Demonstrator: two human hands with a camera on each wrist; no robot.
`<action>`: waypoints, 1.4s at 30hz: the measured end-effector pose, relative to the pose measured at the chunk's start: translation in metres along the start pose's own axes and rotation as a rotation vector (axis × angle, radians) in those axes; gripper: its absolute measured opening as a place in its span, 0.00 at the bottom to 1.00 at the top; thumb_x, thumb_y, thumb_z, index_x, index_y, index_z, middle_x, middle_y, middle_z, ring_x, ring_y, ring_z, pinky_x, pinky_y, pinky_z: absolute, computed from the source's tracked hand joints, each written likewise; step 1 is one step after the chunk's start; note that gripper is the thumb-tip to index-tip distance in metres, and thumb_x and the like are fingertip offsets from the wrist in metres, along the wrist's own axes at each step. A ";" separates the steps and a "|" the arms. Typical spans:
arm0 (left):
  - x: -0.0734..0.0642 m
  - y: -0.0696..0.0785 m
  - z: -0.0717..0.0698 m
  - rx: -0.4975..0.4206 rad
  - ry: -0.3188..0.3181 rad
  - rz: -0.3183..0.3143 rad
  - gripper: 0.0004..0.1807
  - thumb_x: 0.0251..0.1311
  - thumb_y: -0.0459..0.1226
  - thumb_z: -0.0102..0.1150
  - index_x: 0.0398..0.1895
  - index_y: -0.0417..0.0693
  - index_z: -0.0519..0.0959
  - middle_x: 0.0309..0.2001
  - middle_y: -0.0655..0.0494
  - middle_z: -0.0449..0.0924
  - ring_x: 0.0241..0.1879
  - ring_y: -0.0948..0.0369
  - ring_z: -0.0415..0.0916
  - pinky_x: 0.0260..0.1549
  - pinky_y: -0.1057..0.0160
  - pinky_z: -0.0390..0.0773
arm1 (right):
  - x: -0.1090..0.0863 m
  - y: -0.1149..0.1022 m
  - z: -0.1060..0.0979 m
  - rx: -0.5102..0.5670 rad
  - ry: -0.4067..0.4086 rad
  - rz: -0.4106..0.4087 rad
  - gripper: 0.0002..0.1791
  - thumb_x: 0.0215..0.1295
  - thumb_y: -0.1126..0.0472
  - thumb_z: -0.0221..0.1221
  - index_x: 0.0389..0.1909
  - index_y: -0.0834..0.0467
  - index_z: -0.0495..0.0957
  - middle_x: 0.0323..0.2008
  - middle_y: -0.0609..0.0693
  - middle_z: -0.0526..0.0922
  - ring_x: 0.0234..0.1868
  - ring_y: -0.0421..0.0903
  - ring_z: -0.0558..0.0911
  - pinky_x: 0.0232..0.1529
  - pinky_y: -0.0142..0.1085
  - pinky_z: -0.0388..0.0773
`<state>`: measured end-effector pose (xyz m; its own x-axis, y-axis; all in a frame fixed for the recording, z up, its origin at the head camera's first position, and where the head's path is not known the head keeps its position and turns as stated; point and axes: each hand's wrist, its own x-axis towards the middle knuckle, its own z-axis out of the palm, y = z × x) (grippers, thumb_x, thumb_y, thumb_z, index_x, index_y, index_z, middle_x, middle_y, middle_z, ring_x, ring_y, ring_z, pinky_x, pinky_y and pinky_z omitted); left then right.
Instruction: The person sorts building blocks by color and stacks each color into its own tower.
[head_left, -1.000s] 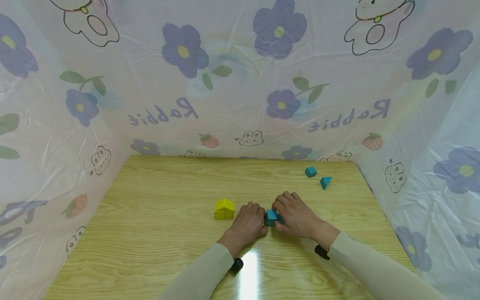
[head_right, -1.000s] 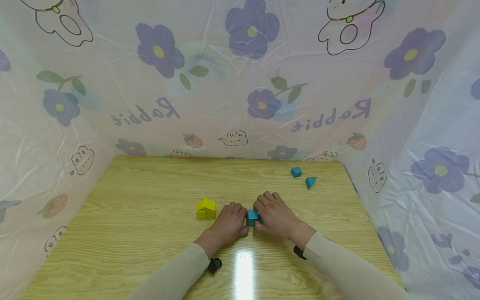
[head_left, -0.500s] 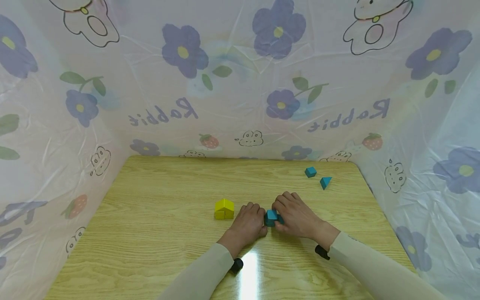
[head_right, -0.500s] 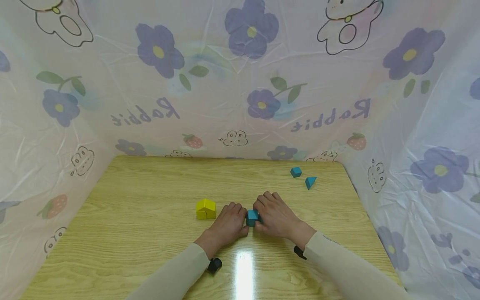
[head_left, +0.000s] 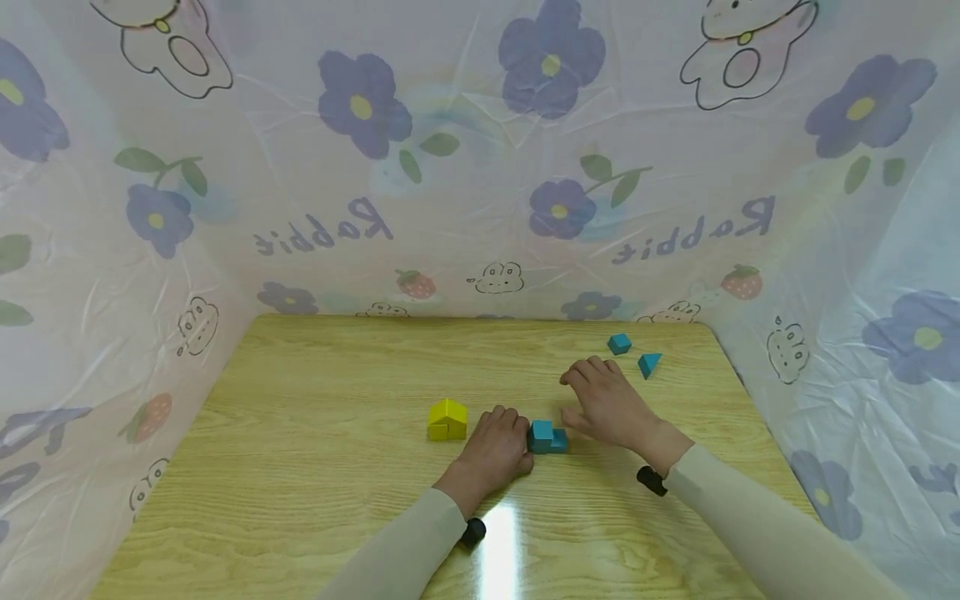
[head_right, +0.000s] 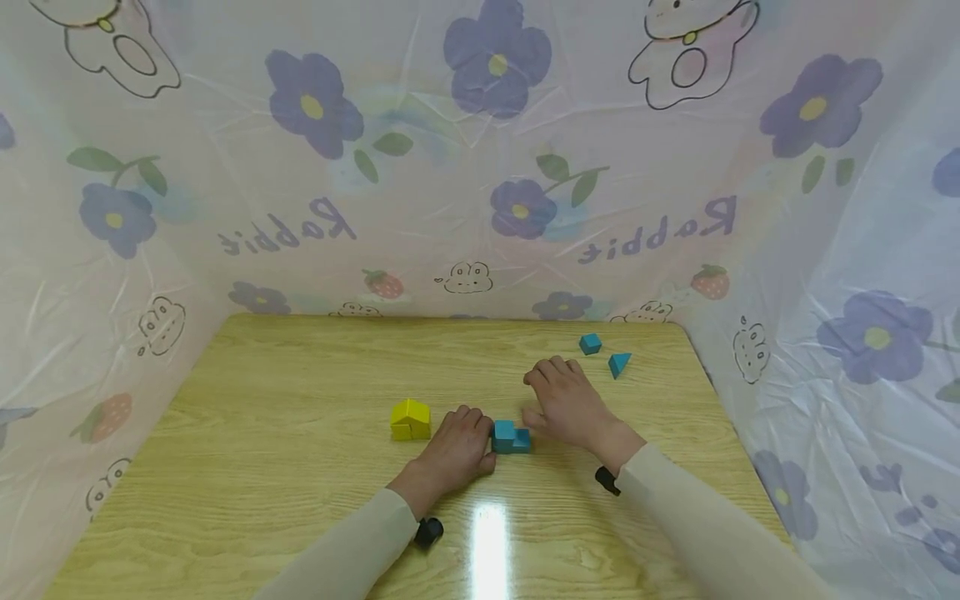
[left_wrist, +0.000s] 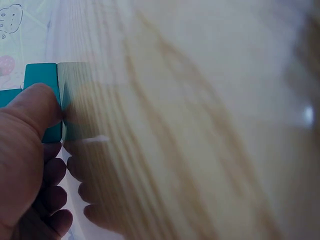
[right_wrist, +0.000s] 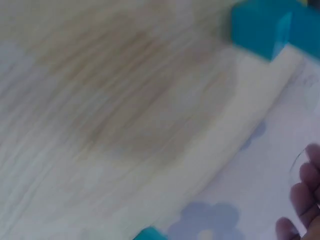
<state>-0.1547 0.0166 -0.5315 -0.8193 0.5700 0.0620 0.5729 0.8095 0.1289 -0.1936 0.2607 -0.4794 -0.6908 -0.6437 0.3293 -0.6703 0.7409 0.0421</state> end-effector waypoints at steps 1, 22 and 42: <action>0.000 -0.001 0.000 -0.003 -0.003 -0.002 0.19 0.69 0.51 0.63 0.51 0.48 0.79 0.41 0.59 0.75 0.43 0.59 0.67 0.48 0.61 0.71 | 0.000 0.007 0.002 -0.025 0.016 0.009 0.21 0.66 0.51 0.68 0.52 0.60 0.80 0.48 0.55 0.80 0.46 0.54 0.75 0.47 0.48 0.69; 0.001 -0.002 -0.002 -0.023 -0.037 -0.021 0.20 0.71 0.51 0.60 0.56 0.48 0.77 0.46 0.58 0.77 0.46 0.59 0.67 0.53 0.60 0.71 | -0.007 0.124 -0.003 -0.133 -0.224 0.372 0.26 0.73 0.60 0.62 0.66 0.67 0.71 0.62 0.66 0.75 0.61 0.67 0.71 0.57 0.65 0.69; -0.003 0.002 -0.003 -0.019 -0.023 -0.008 0.20 0.70 0.51 0.61 0.55 0.48 0.78 0.43 0.59 0.75 0.42 0.60 0.64 0.48 0.62 0.70 | -0.006 0.152 0.017 -0.046 -0.310 0.400 0.26 0.74 0.63 0.61 0.71 0.63 0.73 0.67 0.65 0.74 0.67 0.70 0.68 0.59 0.70 0.68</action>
<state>-0.1518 0.0162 -0.5289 -0.8229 0.5668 0.0383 0.5657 0.8113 0.1479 -0.2964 0.3741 -0.4910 -0.9436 -0.3293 0.0328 -0.3291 0.9442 0.0137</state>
